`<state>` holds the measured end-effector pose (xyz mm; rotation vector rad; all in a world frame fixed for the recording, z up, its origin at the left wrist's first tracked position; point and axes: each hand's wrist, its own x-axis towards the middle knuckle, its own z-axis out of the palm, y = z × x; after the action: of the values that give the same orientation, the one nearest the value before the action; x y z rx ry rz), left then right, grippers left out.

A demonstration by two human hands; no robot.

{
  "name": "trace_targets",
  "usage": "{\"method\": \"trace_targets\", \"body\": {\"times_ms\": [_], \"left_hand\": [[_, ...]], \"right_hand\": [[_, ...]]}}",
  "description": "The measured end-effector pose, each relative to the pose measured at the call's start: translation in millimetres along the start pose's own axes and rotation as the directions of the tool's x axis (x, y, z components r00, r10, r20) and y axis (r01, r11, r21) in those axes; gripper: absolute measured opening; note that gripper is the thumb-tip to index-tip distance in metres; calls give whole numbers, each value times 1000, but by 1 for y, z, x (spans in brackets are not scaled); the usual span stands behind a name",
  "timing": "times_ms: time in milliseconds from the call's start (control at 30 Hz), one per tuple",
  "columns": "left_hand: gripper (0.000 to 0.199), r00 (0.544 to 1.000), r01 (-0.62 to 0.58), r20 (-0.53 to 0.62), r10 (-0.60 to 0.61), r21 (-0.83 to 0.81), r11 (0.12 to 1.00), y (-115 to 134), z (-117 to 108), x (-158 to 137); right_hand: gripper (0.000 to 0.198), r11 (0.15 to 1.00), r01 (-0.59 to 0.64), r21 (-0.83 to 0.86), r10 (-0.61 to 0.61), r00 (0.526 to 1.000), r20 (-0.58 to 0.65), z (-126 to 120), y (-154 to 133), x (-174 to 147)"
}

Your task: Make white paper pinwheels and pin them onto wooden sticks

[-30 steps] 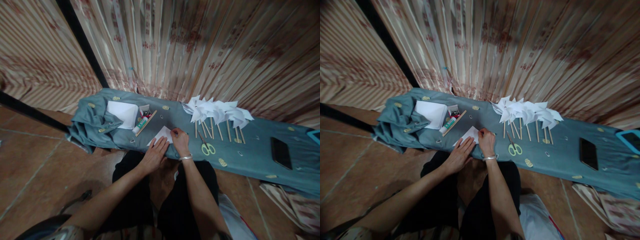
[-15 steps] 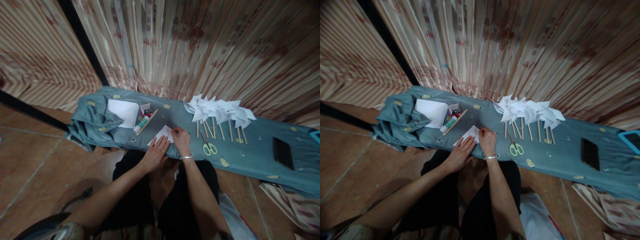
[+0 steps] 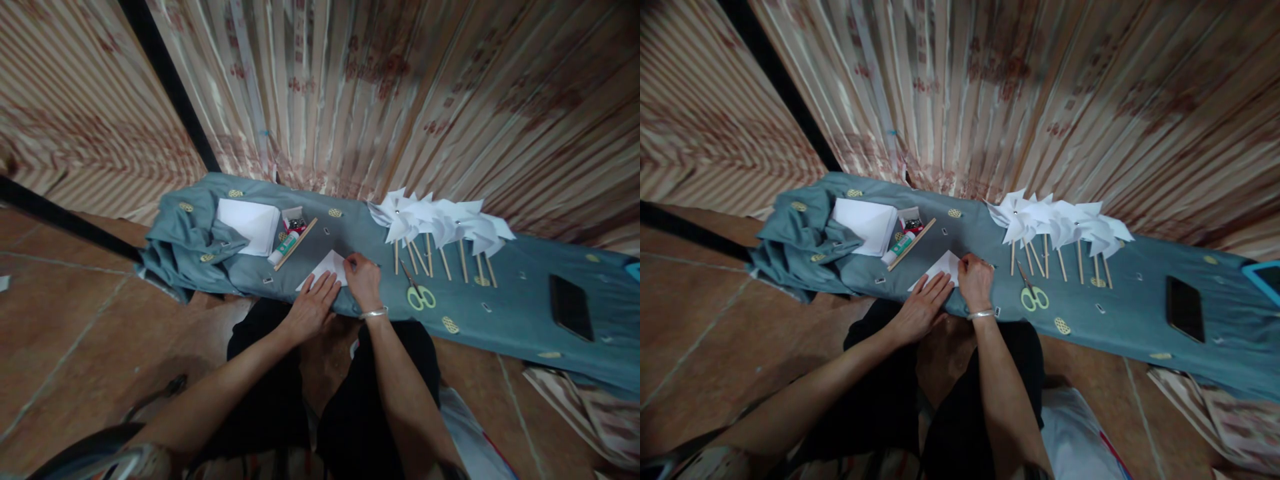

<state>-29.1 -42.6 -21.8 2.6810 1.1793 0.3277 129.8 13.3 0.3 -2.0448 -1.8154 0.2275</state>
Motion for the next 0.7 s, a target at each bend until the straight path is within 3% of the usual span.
{"method": "trace_targets", "body": {"times_ms": [300,400,567,700], "left_hand": [[65,1000,-1,30,-2,76,997,0,0,0],[64,1000,-3,28,0,106,994,0,-1,-1],[64,1000,-6,-3,6,121,993,-1,3,-3],[68,999,-7,-36,12,117,993,-2,5,-2]], "right_hand": [[24,993,58,-106,-56,998,24,-3,-7,-4],[27,991,82,-108,-86,996,-30,-2,-5,-10],[53,994,86,-60,-97,972,-214,2,3,-28],[70,1000,18,-1,-17,971,-237,6,8,-43]]}}
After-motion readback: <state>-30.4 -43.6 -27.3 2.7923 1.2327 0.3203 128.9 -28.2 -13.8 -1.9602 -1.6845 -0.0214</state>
